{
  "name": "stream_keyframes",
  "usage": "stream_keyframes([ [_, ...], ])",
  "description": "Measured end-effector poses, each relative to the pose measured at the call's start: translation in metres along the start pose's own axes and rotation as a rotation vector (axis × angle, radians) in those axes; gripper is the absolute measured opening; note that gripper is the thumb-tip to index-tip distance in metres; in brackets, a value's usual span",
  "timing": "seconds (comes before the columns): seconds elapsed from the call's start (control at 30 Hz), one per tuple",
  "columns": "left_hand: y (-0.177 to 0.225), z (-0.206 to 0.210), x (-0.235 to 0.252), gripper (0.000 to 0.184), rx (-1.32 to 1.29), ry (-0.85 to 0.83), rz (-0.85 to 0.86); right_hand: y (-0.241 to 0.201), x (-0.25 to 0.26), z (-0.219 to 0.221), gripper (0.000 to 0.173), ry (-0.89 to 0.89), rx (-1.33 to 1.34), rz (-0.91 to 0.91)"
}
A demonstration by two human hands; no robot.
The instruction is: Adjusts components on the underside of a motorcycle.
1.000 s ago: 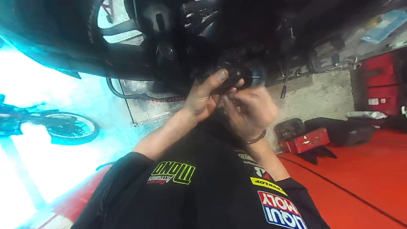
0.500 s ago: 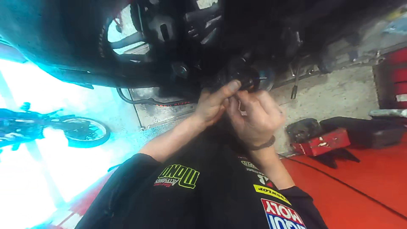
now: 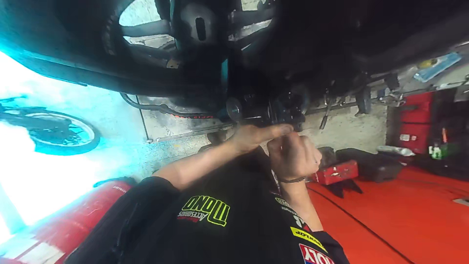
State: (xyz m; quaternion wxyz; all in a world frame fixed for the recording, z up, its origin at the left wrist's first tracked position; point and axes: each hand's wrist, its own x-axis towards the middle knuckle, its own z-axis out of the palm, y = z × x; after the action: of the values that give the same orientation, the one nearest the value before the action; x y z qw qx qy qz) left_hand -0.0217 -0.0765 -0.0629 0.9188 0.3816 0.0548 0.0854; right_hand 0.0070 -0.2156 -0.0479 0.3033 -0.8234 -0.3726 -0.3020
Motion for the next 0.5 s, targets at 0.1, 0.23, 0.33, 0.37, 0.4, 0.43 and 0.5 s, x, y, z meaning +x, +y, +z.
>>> stream_keyframes([
  [0.1, 0.002, -0.002, 0.002, 0.017, 0.020, -0.011, 0.019, 0.001, -0.001, 0.000, 0.021, -0.005, 0.009, -0.012],
  [0.23, 0.004, -0.005, 0.003, 0.013, 0.063, -0.047, -0.014, 0.001, -0.003, 0.002, 0.018, 0.003, -0.005, -0.001],
  [0.33, 0.006, -0.006, 0.004, 0.013, 0.080, -0.012, -0.015, 0.000, -0.005, 0.006, 0.015, 0.032, -0.009, 0.016],
  [0.37, 0.007, -0.005, 0.004, 0.014, 0.082, 0.005, -0.004, 0.001, -0.006, 0.007, 0.014, 0.040, 0.010, 0.026],
  [0.4, 0.008, -0.003, 0.004, 0.016, 0.070, 0.021, 0.015, 0.002, -0.009, 0.006, 0.013, 0.047, 0.042, 0.041],
  [0.43, 0.008, -0.002, 0.005, 0.019, 0.050, 0.024, 0.039, 0.005, -0.012, 0.007, 0.012, 0.067, 0.096, 0.061],
  [0.5, 0.010, -0.001, 0.003, 0.025, -0.011, 0.025, 0.059, 0.010, -0.020, 0.008, 0.012, 0.128, 0.228, 0.122],
])
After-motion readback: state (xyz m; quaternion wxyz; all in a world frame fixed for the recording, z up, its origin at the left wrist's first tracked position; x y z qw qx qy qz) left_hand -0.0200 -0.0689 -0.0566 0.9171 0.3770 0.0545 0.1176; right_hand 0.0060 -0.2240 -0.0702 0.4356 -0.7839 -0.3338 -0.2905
